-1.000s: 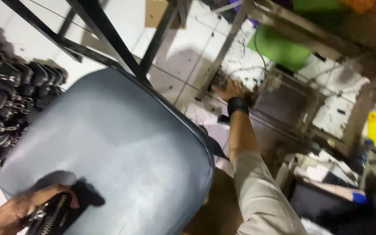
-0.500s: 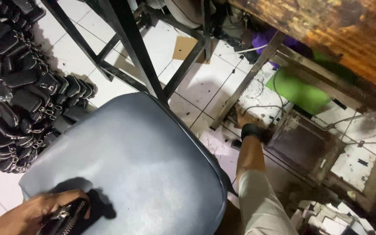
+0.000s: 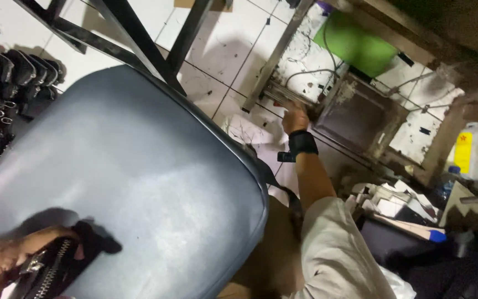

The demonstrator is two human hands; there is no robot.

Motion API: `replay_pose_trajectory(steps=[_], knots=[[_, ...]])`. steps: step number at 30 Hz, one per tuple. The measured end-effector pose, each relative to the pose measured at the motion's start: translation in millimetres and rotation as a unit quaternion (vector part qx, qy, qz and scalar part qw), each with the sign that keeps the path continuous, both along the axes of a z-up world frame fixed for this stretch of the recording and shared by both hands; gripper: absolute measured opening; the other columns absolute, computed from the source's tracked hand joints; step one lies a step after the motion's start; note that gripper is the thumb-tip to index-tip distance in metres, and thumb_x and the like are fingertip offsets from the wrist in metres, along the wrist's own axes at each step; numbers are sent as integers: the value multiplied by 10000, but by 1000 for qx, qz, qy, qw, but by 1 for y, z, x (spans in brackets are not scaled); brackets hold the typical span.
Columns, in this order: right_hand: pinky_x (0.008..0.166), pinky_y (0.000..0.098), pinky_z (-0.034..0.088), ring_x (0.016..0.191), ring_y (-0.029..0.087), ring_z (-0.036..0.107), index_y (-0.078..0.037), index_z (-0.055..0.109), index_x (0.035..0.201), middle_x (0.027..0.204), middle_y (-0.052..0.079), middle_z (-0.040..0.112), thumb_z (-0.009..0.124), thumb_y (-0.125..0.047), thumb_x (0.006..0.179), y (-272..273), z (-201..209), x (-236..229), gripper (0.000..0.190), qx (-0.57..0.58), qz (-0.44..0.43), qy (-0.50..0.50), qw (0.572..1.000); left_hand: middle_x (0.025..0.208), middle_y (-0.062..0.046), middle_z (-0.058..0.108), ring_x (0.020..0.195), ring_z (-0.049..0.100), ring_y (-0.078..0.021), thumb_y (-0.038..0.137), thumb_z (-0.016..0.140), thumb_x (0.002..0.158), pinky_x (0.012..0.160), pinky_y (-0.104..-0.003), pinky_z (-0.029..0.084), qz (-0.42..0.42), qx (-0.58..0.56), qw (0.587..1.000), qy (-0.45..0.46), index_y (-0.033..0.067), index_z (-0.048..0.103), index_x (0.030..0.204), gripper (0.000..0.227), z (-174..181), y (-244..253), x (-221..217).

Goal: The person handles a small black pouch, opens and closes the zipper, and uses a screwdriver to adjust the zipper pull. They then pick up another pouch and repeat the zipper adjustment process.

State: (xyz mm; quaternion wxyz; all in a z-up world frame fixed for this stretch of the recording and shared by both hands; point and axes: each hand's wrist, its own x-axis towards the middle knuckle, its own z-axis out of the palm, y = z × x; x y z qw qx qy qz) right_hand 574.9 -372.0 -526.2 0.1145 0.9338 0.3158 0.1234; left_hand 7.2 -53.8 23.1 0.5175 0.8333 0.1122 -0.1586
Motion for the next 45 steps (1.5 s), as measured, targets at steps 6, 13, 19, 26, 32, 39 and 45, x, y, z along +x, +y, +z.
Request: replay_pose_trajectory(steps=[6, 13, 19, 26, 32, 39, 45], knots=[[618, 462, 516, 939, 312, 571, -407, 453, 1462, 1084, 64, 457, 606, -205, 908, 25, 47, -36, 609, -11, 74, 65, 995, 961, 111, 917, 849, 893, -28, 446, 1009, 492, 658, -193, 701, 42, 70, 996, -24, 248, 873, 957, 523, -2, 11, -9], [770, 590, 533, 1216, 384, 490, -179, 470, 1503, 1387, 203, 525, 495, -239, 996, 66, 51, -44, 511, -145, 46, 115, 982, 896, 179, 892, 777, 845, -4, 463, 1108, 528, 707, -202, 616, 1, 110, 994, 9, 329, 881, 948, 496, -9, 29, -6], [590, 457, 469, 1045, 339, 541, -104, 620, 1250, 1365, 172, 426, 539, -272, 981, 73, 52, -46, 326, -292, 61, 42, 954, 1005, 169, 886, 882, 848, -20, 413, 1132, 486, 791, -235, 621, 25, 123, 992, 11, 335, 852, 1034, 620, -13, 30, -8], [656, 460, 576, 1247, 377, 517, -111, 714, 1203, 1398, 195, 549, 550, -181, 988, 46, 61, -50, 279, -214, 131, 47, 967, 1154, 156, 878, 1024, 853, -43, 345, 1165, 429, 906, -280, 629, 45, 126, 991, 15, 342, 813, 1150, 802, -17, 31, -8], [597, 423, 569, 666, 221, 705, -77, 615, 1120, 841, 76, 719, 589, -139, 969, 35, 61, -81, 166, -136, 316, 74, 936, 1273, 145, 872, 1139, 856, -61, 290, 1190, 383, 997, -316, 635, 64, 116, 991, 10, 347, 781, 1243, 954, -19, 29, -12], [768, 498, 503, 939, 373, 641, -106, 544, 1226, 1222, 173, 608, 461, -566, 1005, 36, 241, -141, 517, -31, 117, 458, 881, 1463, 208, 672, 1340, 707, -5, 483, 1001, 659, 1178, -216, 462, 99, 74, 919, 374, 567, 651, 1408, 831, 74, -10, 54], [836, 482, 534, 888, 428, 688, -62, 549, 1309, 1113, 186, 713, 539, -131, 966, -12, 375, -173, 350, 249, 190, 199, 929, 1420, 106, 742, 1330, 641, -26, 384, 935, 679, 1172, -215, 379, 65, -62, 985, 146, 267, 697, 1367, 738, 70, -10, 55]])
